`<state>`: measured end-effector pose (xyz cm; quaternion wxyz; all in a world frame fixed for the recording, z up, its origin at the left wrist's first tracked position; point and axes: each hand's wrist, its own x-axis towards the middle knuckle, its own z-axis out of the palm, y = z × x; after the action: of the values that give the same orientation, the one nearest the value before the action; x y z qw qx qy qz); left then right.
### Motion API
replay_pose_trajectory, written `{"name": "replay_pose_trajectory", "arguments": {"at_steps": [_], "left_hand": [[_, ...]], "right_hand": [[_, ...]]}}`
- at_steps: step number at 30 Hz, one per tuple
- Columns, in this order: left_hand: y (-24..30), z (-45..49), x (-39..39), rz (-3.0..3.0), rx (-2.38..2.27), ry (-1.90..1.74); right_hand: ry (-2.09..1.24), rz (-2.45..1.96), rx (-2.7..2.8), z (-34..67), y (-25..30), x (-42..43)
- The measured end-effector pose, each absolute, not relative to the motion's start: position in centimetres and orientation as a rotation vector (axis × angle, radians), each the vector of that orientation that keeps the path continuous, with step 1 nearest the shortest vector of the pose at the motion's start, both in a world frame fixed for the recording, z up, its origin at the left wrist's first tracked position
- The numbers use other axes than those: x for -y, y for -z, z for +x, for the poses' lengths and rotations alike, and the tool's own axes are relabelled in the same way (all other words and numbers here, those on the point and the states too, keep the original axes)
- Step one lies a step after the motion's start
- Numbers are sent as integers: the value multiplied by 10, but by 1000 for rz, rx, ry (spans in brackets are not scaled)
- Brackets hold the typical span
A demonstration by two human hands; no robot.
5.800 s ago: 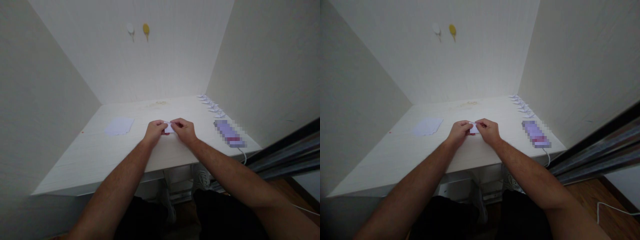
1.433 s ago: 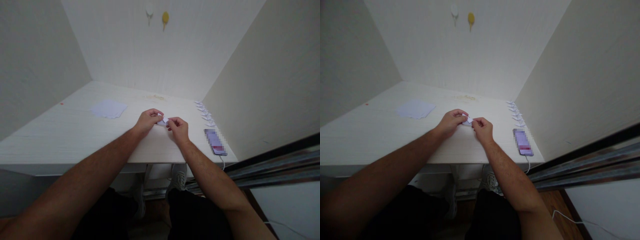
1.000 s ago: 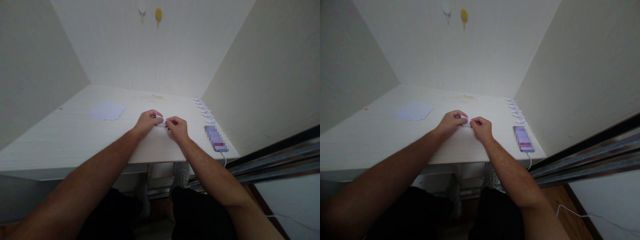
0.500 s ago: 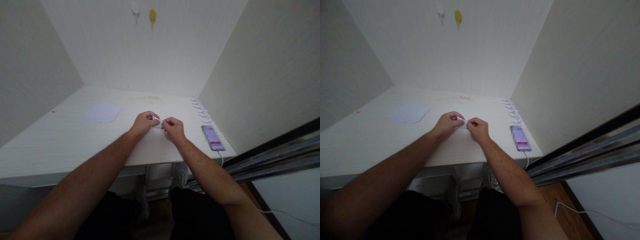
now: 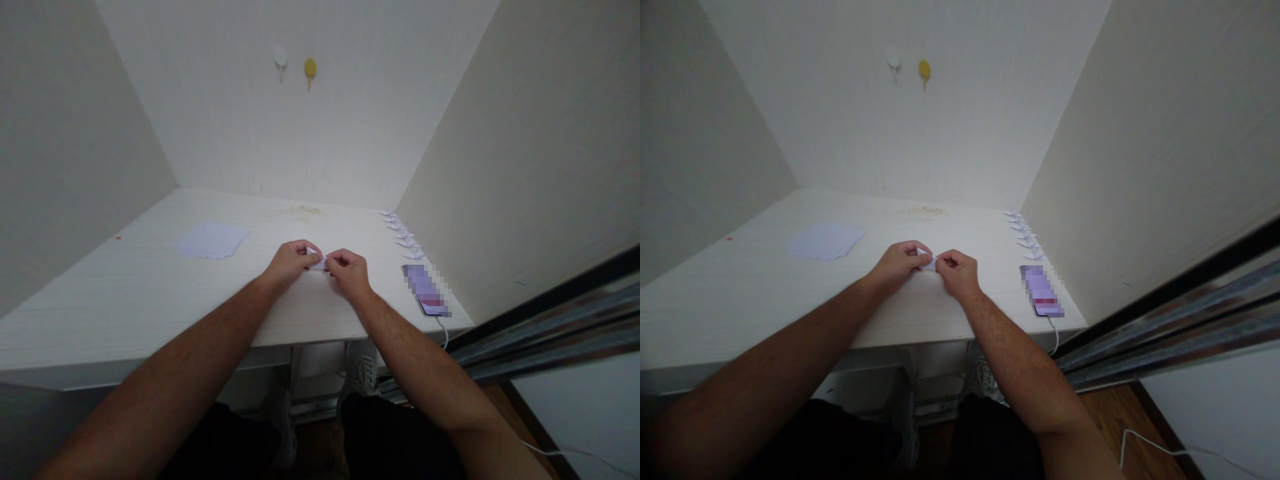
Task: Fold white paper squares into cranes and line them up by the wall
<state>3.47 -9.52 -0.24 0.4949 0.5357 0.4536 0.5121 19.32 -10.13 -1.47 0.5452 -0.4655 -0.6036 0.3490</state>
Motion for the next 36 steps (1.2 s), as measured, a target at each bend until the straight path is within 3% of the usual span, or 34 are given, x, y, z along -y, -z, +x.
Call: {"name": "replay_pose_trajectory", "arguments": {"at_steps": [36], "left_hand": [[11, 31, 89, 1502, -1214, -1193]], "right_hand": [[-881, -1046, 1436, 194, 19, 99]]}}
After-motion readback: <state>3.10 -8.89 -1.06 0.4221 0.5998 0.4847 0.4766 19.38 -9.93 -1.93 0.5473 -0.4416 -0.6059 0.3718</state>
